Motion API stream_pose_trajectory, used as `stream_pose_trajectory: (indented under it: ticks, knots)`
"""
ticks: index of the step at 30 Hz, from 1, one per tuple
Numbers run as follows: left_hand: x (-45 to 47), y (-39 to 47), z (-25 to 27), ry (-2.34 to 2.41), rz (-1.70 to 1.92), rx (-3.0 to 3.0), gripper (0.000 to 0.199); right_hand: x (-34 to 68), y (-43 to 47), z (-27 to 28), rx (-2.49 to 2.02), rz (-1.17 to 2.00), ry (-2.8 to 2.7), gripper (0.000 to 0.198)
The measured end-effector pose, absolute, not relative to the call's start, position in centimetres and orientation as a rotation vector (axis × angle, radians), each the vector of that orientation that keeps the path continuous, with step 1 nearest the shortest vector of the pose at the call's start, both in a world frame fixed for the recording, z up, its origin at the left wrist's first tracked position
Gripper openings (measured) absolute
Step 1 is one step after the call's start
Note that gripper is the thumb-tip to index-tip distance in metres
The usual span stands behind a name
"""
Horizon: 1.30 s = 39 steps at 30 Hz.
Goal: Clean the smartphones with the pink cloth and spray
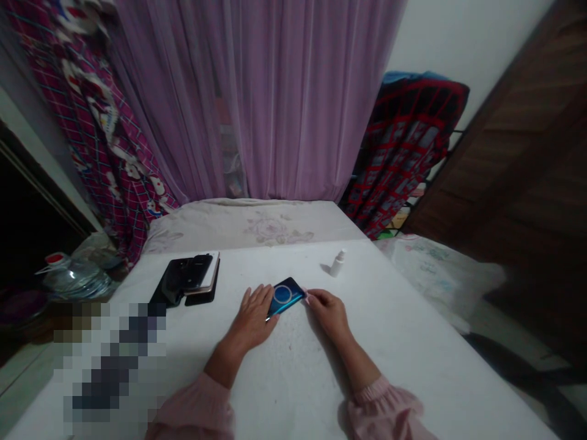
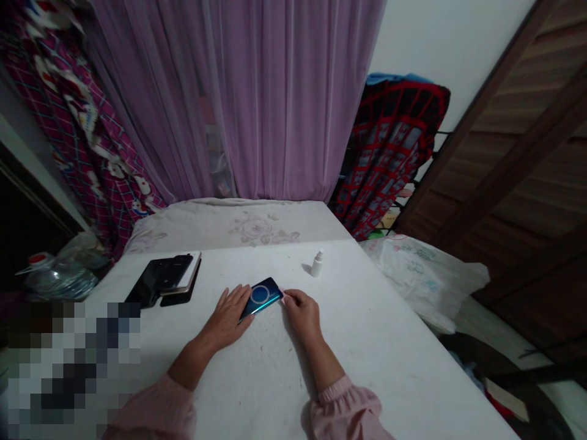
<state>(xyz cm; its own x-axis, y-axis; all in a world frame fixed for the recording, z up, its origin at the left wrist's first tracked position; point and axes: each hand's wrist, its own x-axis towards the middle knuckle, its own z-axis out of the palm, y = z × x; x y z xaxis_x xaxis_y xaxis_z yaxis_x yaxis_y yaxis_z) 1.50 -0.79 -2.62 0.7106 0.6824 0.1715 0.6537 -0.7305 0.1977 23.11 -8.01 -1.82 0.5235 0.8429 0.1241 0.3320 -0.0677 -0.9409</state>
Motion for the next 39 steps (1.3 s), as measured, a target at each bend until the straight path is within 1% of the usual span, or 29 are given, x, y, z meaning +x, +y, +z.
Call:
stream_pose_trajectory:
  ticks: [3, 5, 7, 10, 13, 16, 19, 23, 28, 33, 39]
  knots:
    - [1.0, -0.8, -2.9, 1.099, 0.396, 2.778, 0.065, 23.8, -7.7, -2.0, -1.571, 0.621, -0.942, 0.042]
    - [0.5, -1.1, -3.3, 1.160, 0.455, 2.754, 0.068, 24.0, -7.3, -2.0, -1.570, 0.611, -0.965, 0.046]
    - [0.0, -1.5, -3.5, 1.265, 0.502, 2.712, 0.068, 24.0, -6.7, -2.1, -1.575, 0.581, -1.004, 0.043]
    - [-0.5, -2.1, -3.4, 1.358, 0.514, 2.653, 0.064, 23.6, -5.2, -2.0, -1.601, 0.503, -1.089, 0.035]
    - [-0.8, -2.3, -2.6, 1.282, 0.425, 2.638, 0.061, 23.1, -3.8, -1.7, -1.640, 0.409, -1.220, 0.026]
    - [-0.9, -1.9, -1.5, 1.137, 0.286, 2.632, 0.062, 22.5, -3.6, -1.7, -1.673, 0.309, -1.366, 0.018]
    - [-0.8, -1.6, -0.5, 1.080, 0.166, 2.616, 0.063, 22.2, -4.6, -2.3, -1.712, 0.202, -1.446, 0.021]
    - [-0.4, -1.6, 0.0, 1.136, 0.100, 2.612, 0.064, 22.4, -6.0, -3.0, -1.754, 0.089, -1.489, 0.026]
    - [0.2, -2.2, -0.6, 1.172, 0.137, 2.673, 0.068, 21.1, -6.0, -2.7, -1.728, 0.039, -1.614, 0.027]
    - [0.6, -2.8, -0.8, 1.241, 0.217, 2.687, 0.063, 19.0, -5.7, -2.0, -1.630, 0.056, -1.792, 0.030]
    - [0.9, -3.5, -0.1, 1.303, 0.242, 2.643, 0.062, 21.3, -7.2, -2.2, -1.699, 0.012, -1.693, 0.028]
